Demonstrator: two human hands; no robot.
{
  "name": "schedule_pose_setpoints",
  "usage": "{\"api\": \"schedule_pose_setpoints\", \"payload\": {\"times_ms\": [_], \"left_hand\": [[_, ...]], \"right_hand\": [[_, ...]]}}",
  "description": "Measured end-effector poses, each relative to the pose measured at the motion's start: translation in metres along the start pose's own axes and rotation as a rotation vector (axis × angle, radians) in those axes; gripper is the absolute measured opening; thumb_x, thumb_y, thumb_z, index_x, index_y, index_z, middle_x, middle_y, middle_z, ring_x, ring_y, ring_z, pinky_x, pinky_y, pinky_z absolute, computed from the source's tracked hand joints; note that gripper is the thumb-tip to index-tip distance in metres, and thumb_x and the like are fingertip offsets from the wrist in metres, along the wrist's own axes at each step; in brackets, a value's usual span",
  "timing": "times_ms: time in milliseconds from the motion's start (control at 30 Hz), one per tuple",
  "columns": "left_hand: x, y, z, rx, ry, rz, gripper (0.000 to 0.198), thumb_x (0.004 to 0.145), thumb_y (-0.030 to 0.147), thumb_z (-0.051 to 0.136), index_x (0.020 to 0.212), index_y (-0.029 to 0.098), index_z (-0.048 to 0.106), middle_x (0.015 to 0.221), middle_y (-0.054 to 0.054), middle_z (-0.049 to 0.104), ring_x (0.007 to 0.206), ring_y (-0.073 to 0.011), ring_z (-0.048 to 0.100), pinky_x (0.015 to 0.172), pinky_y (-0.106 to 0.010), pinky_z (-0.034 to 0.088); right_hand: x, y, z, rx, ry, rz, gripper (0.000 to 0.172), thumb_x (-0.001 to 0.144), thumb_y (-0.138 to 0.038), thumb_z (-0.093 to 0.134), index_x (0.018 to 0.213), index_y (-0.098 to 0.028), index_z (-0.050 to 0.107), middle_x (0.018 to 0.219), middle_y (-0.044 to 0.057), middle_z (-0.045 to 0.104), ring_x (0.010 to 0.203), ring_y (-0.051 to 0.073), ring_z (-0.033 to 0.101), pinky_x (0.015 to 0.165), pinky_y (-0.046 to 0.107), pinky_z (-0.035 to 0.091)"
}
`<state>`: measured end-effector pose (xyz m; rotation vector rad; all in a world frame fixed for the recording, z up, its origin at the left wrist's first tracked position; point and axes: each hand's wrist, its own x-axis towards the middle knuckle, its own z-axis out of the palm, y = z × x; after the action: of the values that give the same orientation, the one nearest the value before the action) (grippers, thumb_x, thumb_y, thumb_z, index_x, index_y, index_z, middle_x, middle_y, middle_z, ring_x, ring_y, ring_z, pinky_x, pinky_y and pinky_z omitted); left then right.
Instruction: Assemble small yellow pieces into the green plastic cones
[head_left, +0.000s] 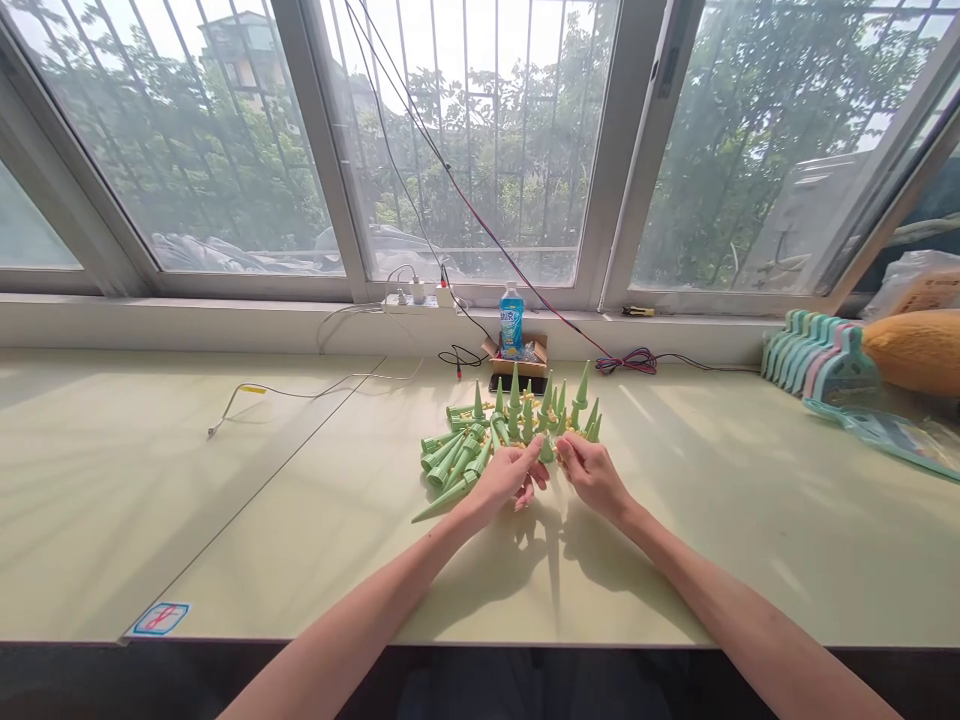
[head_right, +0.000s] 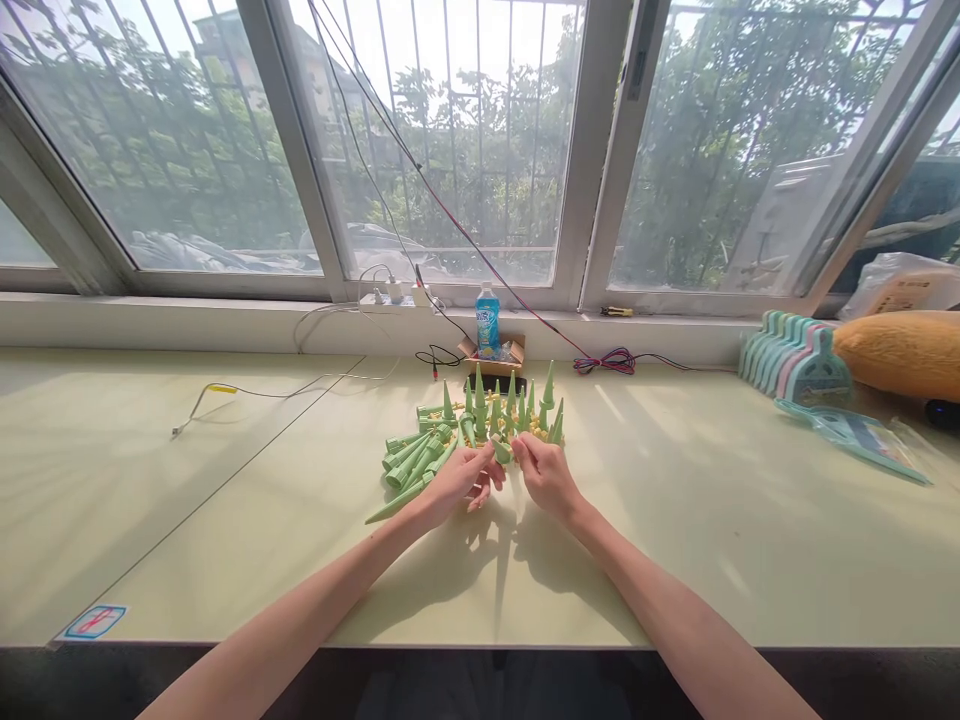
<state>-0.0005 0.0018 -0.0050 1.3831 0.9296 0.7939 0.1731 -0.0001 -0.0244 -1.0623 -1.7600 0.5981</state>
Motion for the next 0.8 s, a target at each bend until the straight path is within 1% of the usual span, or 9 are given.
{"api": "schedule_pose_setpoints", "payload": {"times_ms": [167, 333, 367, 433, 533, 600, 700, 800], "left_hand": [[-0.0003, 0.0002, -0.0002, -0.020, -0.016, -0.012, 0.068, 0.079, 0.075, 0.050, 0.067, 0.010, 0.063, 0.066, -0.006, 0.063, 0.037, -0.0058, 0.045, 0.039, -0.022, 0.030], [-0.0026, 0.0034, 0.0000, -0.017, -0.019, -0.008, 0.065, 0.078, 0.074, 0.054, 0.073, 0.010, 0.064, 0.077, -0.007, 0.067, 0.039, -0.0051, 0.046, 0.041, -0.021, 0.033], [-0.0032, 0.0041, 0.0000, -0.022, -0.020, 0.003, 0.062, 0.078, 0.072, 0.056, 0.074, 0.010, 0.063, 0.075, -0.007, 0.067, 0.039, -0.0051, 0.046, 0.041, -0.021, 0.033], [-0.0044, 0.0052, 0.0001, -0.020, -0.017, 0.042, 0.057, 0.078, 0.068, 0.059, 0.074, 0.012, 0.062, 0.063, -0.002, 0.063, 0.038, -0.0054, 0.044, 0.042, -0.021, 0.034], [-0.0058, 0.0057, 0.0012, 0.032, 0.036, 0.119, 0.049, 0.080, 0.062, 0.063, 0.074, 0.013, 0.060, 0.047, 0.004, 0.050, 0.036, -0.0066, 0.042, 0.043, -0.021, 0.035], [-0.0062, 0.0052, 0.0024, 0.087, 0.087, 0.166, 0.044, 0.079, 0.058, 0.065, 0.075, 0.014, 0.060, 0.046, 0.005, 0.047, 0.038, -0.0075, 0.042, 0.042, -0.021, 0.034], [-0.0051, 0.0028, 0.0042, 0.163, 0.161, 0.237, 0.039, 0.077, 0.053, 0.069, 0.080, 0.015, 0.059, 0.057, 0.003, 0.054, 0.041, -0.0074, 0.044, 0.040, -0.021, 0.034], [-0.0021, -0.0017, 0.0046, 0.246, 0.235, 0.352, 0.034, 0.078, 0.047, 0.070, 0.086, 0.016, 0.059, 0.071, 0.000, 0.059, 0.046, -0.0069, 0.046, 0.043, -0.020, 0.038]], "right_hand": [[-0.0002, -0.0004, 0.0000, -0.011, 0.010, -0.001, 0.045, 0.099, -0.052, 0.035, 0.065, -0.022, 0.032, 0.054, -0.005, 0.037, 0.049, 0.011, 0.032, 0.050, 0.026, 0.029], [-0.0009, -0.0027, -0.0002, -0.003, 0.024, 0.005, 0.046, 0.099, -0.051, 0.035, 0.064, -0.022, 0.033, 0.054, -0.005, 0.039, 0.048, 0.011, 0.033, 0.050, 0.026, 0.030], [-0.0009, -0.0031, -0.0002, 0.000, 0.025, 0.008, 0.046, 0.098, -0.051, 0.035, 0.064, -0.022, 0.033, 0.053, -0.004, 0.039, 0.048, 0.011, 0.034, 0.050, 0.026, 0.030], [-0.0010, -0.0034, -0.0002, 0.004, 0.028, 0.016, 0.046, 0.099, -0.051, 0.035, 0.064, -0.022, 0.034, 0.053, -0.004, 0.040, 0.048, 0.011, 0.034, 0.049, 0.026, 0.030], [-0.0006, -0.0035, 0.0001, 0.011, 0.036, 0.034, 0.046, 0.098, -0.052, 0.036, 0.063, -0.022, 0.034, 0.052, -0.004, 0.040, 0.047, 0.011, 0.035, 0.049, 0.026, 0.030], [-0.0004, -0.0038, 0.0004, 0.022, 0.037, 0.048, 0.047, 0.098, -0.052, 0.036, 0.062, -0.022, 0.035, 0.051, -0.004, 0.041, 0.047, 0.011, 0.036, 0.048, 0.026, 0.031], [-0.0005, -0.0047, 0.0018, 0.054, 0.041, 0.082, 0.048, 0.097, -0.054, 0.037, 0.061, -0.022, 0.036, 0.050, -0.004, 0.041, 0.045, 0.011, 0.036, 0.046, 0.026, 0.031], [-0.0011, -0.0047, 0.0043, 0.104, 0.040, 0.130, 0.050, 0.096, -0.056, 0.037, 0.060, -0.022, 0.037, 0.048, -0.004, 0.040, 0.043, 0.011, 0.037, 0.044, 0.026, 0.030]]}}
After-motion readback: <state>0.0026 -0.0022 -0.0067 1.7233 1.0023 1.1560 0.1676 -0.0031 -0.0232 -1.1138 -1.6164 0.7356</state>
